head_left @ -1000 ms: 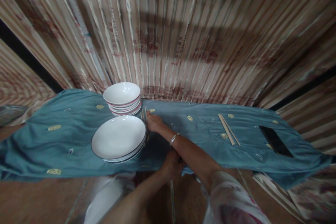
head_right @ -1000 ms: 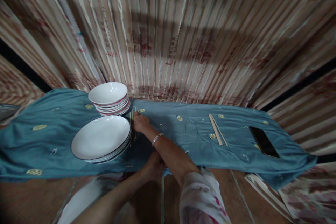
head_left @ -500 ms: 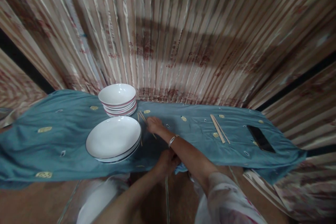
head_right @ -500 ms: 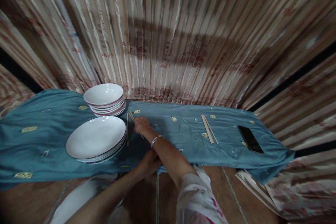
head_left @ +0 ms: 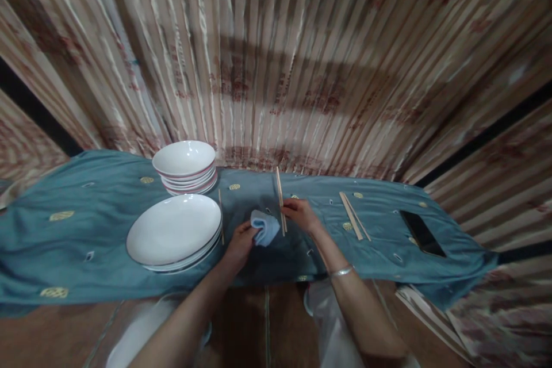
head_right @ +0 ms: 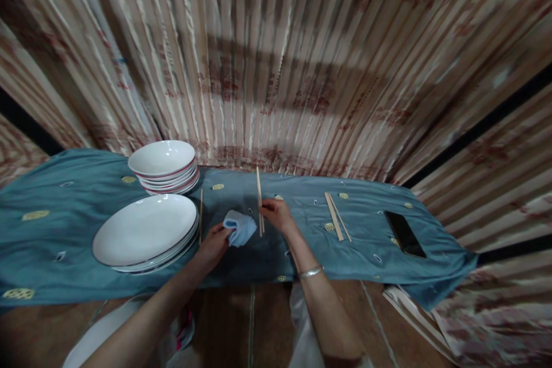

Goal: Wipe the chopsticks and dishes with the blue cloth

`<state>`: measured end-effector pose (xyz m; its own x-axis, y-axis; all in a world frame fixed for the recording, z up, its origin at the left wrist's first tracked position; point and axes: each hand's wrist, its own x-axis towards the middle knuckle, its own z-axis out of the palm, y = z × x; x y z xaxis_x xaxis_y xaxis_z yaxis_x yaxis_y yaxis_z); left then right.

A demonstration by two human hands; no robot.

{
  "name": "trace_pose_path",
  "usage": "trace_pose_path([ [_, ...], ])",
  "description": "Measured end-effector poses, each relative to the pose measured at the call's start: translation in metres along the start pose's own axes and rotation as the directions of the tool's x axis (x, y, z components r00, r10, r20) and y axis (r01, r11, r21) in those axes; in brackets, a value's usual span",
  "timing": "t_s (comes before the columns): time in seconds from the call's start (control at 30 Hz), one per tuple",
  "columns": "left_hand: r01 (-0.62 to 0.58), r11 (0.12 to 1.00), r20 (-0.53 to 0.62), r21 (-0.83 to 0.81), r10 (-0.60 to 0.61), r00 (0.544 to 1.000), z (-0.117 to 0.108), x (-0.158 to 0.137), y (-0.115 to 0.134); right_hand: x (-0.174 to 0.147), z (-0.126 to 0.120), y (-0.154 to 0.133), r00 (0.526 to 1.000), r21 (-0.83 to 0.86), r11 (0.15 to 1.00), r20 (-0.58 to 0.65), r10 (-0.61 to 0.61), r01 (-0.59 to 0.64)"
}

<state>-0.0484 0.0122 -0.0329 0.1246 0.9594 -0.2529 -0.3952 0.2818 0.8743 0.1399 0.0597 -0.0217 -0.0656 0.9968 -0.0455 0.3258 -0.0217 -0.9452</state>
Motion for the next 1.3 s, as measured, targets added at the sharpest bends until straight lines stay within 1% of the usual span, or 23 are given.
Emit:
trace_pose_path([
  [0.03,0.000,0.999,-0.016,-0.046,0.000,1.000,0.001,0.002,0.001,-0.007,0.000,0.003,1.000,0.143,0.990,0.018,0.004,-0.007],
  [0.07,0.004,0.997,-0.020,-0.082,-0.005,1.000,0.002,0.005,0.001,-0.013,0.001,0.004,1.000,0.245,0.969,0.031,0.001,-0.008],
  [0.13,0.018,0.993,-0.012,-0.118,-0.019,1.000,0.005,0.008,0.002,-0.024,0.004,0.005,0.998,0.350,0.936,0.070,0.009,-0.033],
  [0.2,0.020,0.993,0.006,-0.119,-0.020,1.000,0.011,0.012,0.003,-0.033,0.005,0.004,0.996,0.390,0.919,0.089,0.024,-0.058],
  [0.27,0.022,0.994,0.044,-0.105,-0.017,0.999,0.017,0.015,0.003,-0.040,0.005,0.003,0.992,0.383,0.921,0.124,0.021,-0.067],
  [0.37,0.042,0.996,0.115,-0.082,-0.032,0.993,0.026,0.017,0.000,-0.045,0.004,0.005,0.984,0.370,0.928,0.179,-0.024,-0.045],
  [0.43,0.067,0.995,0.122,-0.068,-0.059,0.991,0.032,0.018,-0.003,-0.046,0.004,0.008,0.980,0.395,0.918,0.197,-0.040,-0.042],
  [0.53,0.103,0.994,0.100,-0.048,-0.098,0.990,0.041,0.018,-0.008,-0.048,0.005,0.014,0.981,0.439,0.895,0.193,-0.013,-0.075],
  [0.63,0.112,0.993,0.055,-0.024,-0.111,0.992,0.049,0.018,-0.008,-0.049,0.007,0.020,0.989,0.446,0.892,0.147,0.009,-0.074],
  [0.73,0.122,0.992,-0.007,-0.017,-0.122,0.993,0.054,0.022,-0.003,-0.050,0.008,0.025,0.994,0.403,0.914,0.109,-0.002,-0.042],
  [0.83,0.121,0.991,-0.106,-0.056,-0.126,0.986,0.055,0.030,0.004,-0.054,0.008,0.027,0.994,0.349,0.937,0.105,-0.007,-0.030],
  [0.9,0.100,0.992,-0.177,-0.080,-0.113,0.978,0.053,0.036,0.008,-0.058,0.009,0.028,0.995,0.327,0.944,0.104,0.003,-0.037],
  [0.97,0.072,0.994,-0.208,-0.088,-0.089,0.974,0.052,0.041,0.012,-0.063,0.010,0.029,0.994,0.326,0.944,0.108,0.021,-0.055],
  [1.07,0.052,0.994,-0.198,-0.091,-0.069,0.978,0.053,0.043,0.012,-0.067,0.010,0.030,0.995,0.334,0.940,0.094,0.040,-0.069],
  [1.17,0.072,0.995,-0.156,-0.069,-0.082,0.984,0.057,0.040,0.003,-0.067,0.007,0.032,0.997,0.335,0.940,0.049,0.052,-0.066],
  [1.27,0.098,0.995,-0.078,-0.016,-0.099,0.992,0.062,0.034,-0.011,-0.064,0.002,0.033,0.999,0.386,0.921,0.003,0.046,-0.043],
  [1.3,0.103,0.995,-0.036,0.012,-0.102,0.994,0.064,0.032,-0.015,-0.062,0.001,0.033,0.999,0.412,0.911,-0.010,0.038,-0.031],
])
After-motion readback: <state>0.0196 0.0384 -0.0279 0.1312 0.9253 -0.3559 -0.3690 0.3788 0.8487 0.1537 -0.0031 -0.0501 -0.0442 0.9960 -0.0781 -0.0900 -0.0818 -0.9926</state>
